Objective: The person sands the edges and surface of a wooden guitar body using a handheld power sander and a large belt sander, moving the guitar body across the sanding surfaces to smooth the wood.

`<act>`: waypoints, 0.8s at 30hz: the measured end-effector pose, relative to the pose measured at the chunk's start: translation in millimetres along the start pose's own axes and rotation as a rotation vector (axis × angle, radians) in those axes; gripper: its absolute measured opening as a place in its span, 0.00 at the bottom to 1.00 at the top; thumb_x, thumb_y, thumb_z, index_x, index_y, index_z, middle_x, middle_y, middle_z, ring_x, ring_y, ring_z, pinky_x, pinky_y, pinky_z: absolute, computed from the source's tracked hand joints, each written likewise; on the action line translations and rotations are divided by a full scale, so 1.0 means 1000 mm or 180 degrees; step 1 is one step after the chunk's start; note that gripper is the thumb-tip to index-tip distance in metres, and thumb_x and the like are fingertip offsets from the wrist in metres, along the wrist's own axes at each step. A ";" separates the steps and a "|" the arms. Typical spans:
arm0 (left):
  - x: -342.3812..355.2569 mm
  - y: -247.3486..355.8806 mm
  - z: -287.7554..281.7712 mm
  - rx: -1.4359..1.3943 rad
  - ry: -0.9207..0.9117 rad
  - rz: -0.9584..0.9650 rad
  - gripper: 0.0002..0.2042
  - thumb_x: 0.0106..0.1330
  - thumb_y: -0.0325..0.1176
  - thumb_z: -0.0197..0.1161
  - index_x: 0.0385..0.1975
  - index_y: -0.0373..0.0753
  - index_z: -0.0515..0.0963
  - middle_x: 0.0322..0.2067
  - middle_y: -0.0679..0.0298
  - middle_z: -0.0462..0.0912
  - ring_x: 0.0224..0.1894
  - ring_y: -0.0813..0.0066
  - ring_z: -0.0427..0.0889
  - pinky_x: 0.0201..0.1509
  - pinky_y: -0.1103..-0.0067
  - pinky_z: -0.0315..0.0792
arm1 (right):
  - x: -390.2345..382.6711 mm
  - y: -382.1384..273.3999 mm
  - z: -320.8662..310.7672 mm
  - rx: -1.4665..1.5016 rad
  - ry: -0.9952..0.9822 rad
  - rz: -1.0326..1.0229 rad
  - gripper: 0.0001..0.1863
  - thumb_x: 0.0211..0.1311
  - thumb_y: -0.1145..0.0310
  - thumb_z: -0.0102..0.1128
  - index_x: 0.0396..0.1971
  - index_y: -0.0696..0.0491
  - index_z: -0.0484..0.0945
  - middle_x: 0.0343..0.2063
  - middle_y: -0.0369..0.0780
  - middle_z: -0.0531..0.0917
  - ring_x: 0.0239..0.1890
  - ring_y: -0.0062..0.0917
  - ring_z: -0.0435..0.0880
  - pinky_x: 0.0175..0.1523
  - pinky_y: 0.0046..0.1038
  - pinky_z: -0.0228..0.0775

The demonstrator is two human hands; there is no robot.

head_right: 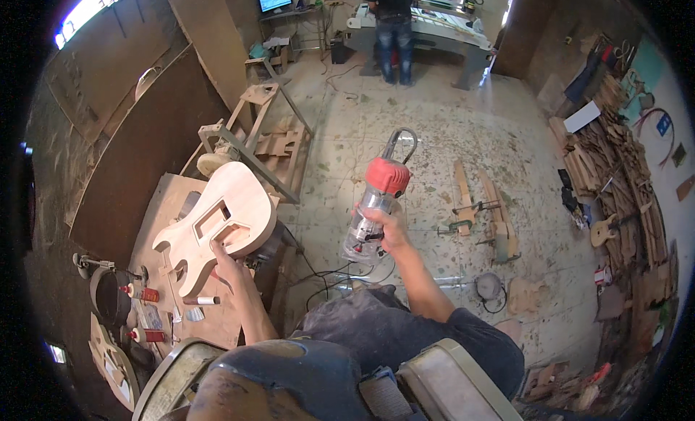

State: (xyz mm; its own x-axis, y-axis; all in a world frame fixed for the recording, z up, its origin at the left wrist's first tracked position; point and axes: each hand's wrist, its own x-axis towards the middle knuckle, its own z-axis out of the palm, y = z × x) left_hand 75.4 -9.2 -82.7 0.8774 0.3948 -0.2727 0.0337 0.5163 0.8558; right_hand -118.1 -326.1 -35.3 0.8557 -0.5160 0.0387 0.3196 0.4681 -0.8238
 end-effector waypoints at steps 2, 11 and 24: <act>-0.002 -0.003 0.004 0.0075 0.0056 -0.0050 0.30 0.70 0.46 0.66 0.57 0.21 0.73 0.51 0.53 0.81 0.46 0.68 0.85 0.44 0.75 0.81 | 0.002 -0.006 0.006 -0.0038 -0.0008 -0.0112 0.23 0.48 0.67 0.71 0.46 0.59 0.78 0.37 0.42 0.85 0.39 0.32 0.88 0.46 0.35 0.82; 0.022 -0.014 -0.031 0.1078 -0.0107 -0.0081 0.32 0.66 0.58 0.66 0.47 0.28 0.78 0.37 0.57 0.84 0.30 0.72 0.83 0.27 0.80 0.69 | 0.022 -0.013 0.020 0.0002 -0.0368 -0.0222 0.25 0.48 0.65 0.69 0.47 0.59 0.76 0.38 0.44 0.84 0.40 0.34 0.87 0.47 0.35 0.81; 0.022 0.005 -0.052 -0.0117 -0.0700 -0.0543 0.26 0.69 0.50 0.66 0.57 0.37 0.74 0.53 0.60 0.76 0.58 0.66 0.73 0.60 0.70 0.71 | 0.059 -0.032 0.067 0.0170 -0.0144 -0.0521 0.24 0.56 0.62 0.69 0.49 0.58 0.75 0.39 0.48 0.85 0.41 0.36 0.88 0.47 0.39 0.83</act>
State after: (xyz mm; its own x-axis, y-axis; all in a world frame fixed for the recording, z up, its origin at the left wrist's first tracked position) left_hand 70.1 41.6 -107.7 0.9435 0.1275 -0.3060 0.1759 0.5899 0.7881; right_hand -50.6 -324.1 31.3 0.8074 -0.5564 0.1963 0.4764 0.4185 -0.7733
